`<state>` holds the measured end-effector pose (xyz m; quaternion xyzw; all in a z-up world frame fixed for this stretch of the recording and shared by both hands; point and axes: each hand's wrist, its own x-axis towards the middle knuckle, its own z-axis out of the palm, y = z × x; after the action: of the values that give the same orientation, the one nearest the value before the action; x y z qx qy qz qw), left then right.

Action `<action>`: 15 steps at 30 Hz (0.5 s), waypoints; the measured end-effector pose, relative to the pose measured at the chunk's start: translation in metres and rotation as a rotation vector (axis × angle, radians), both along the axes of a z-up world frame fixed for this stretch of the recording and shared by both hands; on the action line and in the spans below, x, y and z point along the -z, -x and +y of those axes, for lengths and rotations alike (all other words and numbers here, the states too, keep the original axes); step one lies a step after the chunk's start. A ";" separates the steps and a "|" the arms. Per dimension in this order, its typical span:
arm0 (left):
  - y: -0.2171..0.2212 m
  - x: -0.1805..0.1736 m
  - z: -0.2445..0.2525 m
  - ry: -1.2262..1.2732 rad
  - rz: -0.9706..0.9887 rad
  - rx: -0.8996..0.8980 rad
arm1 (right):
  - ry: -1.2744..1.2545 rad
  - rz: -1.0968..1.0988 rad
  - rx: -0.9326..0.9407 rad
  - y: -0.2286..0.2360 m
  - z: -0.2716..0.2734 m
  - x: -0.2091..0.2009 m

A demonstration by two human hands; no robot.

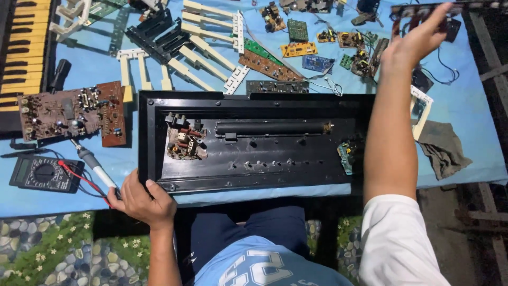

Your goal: The person places various electronic components, including circuit boards and a motor assembly, into a black rectangular casing. They arrange the parts inside the casing, moving them around to fit them in place.

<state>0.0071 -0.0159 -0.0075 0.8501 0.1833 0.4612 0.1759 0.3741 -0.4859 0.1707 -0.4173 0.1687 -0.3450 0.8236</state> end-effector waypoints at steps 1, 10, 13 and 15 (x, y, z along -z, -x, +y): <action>0.001 0.001 0.000 -0.002 0.000 0.009 | -0.002 0.000 0.009 -0.004 -0.016 0.000; 0.001 0.005 0.000 -0.007 0.008 -0.008 | 0.051 -0.133 -0.056 -0.006 -0.064 0.007; 0.002 0.004 0.001 -0.006 0.011 0.002 | 0.197 -0.109 -0.204 0.010 -0.056 0.007; 0.001 0.004 0.000 -0.004 0.009 0.003 | 0.537 0.040 -0.240 0.013 -0.057 0.010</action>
<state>0.0058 -0.0156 -0.0113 0.8530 0.1816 0.4573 0.1740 0.3616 -0.5430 0.1611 -0.6438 0.0369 -0.2692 0.7154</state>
